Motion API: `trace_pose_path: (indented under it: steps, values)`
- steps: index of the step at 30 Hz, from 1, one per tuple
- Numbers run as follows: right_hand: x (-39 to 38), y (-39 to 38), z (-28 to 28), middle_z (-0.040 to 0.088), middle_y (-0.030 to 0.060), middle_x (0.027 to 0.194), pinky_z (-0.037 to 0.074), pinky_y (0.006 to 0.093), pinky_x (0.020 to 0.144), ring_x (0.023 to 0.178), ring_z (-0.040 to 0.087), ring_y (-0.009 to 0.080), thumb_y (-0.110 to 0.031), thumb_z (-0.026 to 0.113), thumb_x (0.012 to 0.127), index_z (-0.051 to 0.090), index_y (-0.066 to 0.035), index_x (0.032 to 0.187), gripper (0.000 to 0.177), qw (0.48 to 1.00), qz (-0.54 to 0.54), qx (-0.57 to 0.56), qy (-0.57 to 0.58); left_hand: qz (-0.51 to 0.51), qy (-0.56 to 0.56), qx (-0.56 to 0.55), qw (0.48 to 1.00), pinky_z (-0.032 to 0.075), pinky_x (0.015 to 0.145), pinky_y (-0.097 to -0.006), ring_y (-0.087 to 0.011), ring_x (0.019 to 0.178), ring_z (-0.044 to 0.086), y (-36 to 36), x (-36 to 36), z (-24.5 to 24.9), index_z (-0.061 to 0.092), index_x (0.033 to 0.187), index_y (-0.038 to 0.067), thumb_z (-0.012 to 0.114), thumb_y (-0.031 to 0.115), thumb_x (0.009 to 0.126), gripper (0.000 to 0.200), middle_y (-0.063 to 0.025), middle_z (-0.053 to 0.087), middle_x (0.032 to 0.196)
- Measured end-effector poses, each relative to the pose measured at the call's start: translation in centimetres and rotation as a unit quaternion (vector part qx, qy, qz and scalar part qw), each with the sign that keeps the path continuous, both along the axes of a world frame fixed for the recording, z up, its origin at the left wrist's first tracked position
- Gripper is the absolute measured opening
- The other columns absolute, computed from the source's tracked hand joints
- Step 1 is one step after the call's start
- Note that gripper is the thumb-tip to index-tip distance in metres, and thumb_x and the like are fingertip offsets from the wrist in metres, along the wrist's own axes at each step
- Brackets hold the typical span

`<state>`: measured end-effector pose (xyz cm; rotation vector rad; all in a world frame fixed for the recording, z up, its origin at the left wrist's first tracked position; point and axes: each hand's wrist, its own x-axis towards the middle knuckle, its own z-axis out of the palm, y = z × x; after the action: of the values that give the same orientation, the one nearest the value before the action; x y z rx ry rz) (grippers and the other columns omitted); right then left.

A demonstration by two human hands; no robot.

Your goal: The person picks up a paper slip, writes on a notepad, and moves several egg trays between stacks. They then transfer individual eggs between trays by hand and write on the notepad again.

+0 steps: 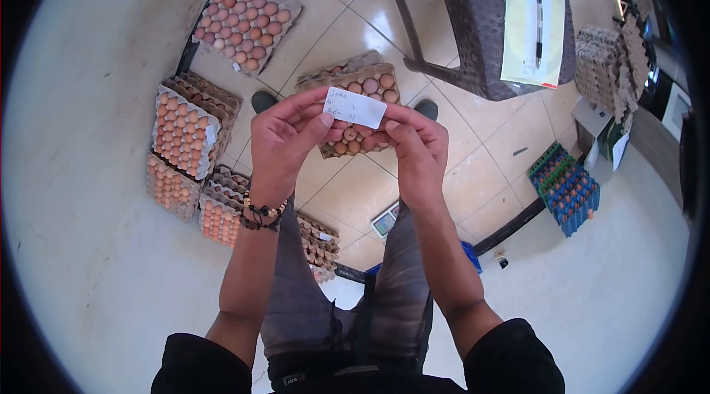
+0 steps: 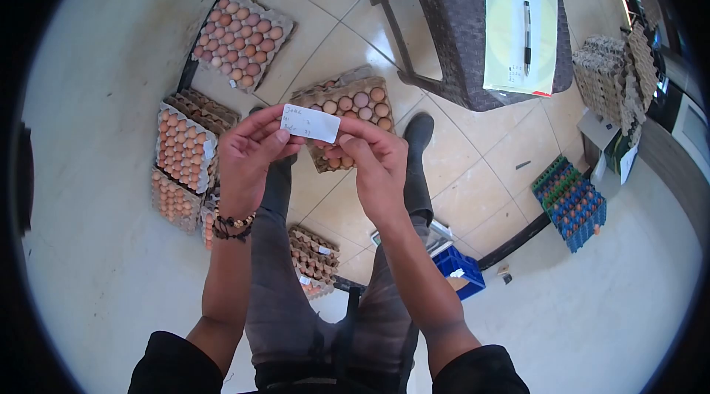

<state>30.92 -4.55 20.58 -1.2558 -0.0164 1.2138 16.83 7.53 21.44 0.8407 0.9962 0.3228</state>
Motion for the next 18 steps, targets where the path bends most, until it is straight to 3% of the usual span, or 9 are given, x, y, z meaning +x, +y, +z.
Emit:
trace_pose_path:
  steps: [18]
  values:
    - [1.1,-0.6,1.4,0.071,0.0131,0.097,0.056,0.0274,0.08,0.087,0.068,0.0149,0.0,0.048,0.095,0.065,0.01,0.116,0.029,0.998,0.016,0.002,-0.067,-0.029,-0.01,0.026,0.999,0.059,0.083,-0.0262,-0.0169,0.092,0.07,0.3,1.7,1.3,0.056,0.129,-0.008,0.065,-0.002,0.09,0.041,-0.0157,0.071,0.106]
